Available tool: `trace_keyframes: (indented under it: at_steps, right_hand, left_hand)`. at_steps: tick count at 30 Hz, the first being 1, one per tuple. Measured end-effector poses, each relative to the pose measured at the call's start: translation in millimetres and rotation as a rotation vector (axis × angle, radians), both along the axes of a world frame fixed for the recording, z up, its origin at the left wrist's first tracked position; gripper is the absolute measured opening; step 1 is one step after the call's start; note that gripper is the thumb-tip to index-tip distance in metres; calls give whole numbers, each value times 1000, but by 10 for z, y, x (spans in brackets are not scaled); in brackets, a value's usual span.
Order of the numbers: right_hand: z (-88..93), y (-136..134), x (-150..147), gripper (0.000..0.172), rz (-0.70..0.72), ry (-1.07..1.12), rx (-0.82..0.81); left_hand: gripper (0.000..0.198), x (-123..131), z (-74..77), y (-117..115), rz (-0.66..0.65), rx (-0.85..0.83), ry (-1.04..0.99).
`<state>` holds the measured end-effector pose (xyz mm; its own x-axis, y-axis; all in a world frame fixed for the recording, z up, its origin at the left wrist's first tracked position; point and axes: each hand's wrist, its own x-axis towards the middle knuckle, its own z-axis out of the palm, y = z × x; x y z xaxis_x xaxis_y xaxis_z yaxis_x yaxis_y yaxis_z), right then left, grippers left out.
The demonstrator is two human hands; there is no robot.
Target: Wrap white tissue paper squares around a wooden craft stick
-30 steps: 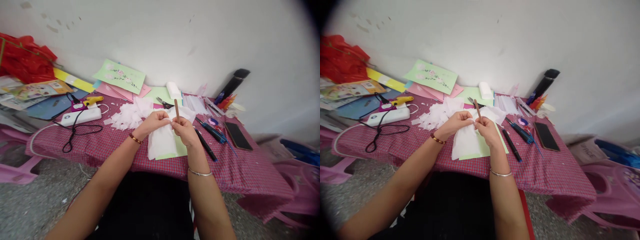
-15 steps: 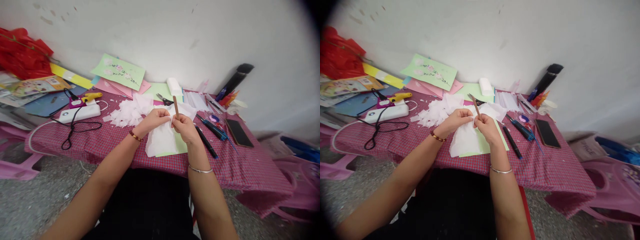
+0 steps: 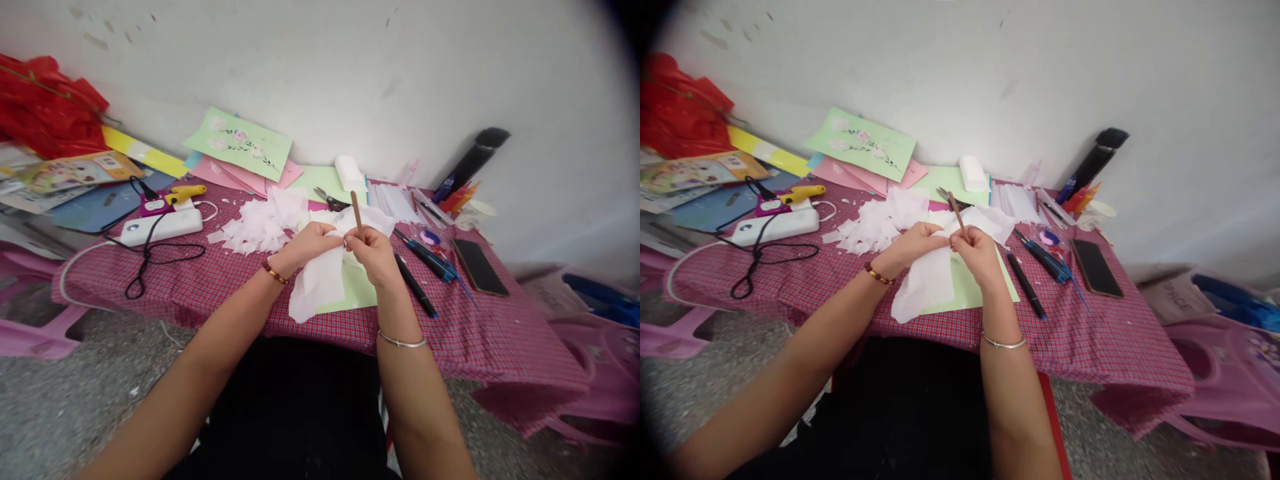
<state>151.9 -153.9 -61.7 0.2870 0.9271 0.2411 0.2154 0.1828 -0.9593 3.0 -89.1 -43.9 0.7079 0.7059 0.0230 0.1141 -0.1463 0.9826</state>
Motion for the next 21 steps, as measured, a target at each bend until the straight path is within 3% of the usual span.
trace_keyframes:
  at_steps: [13, 21]
  right_hand:
    - [-13, 13, -25, 13, 14, 4, -34]
    - [11, -4, -33, 8, 33, 21, -21]
  left_hand:
    - [19, -3, -12, 12, -86, 14, -40]
    - [13, 26, -77, 77, 61, -130, -157]
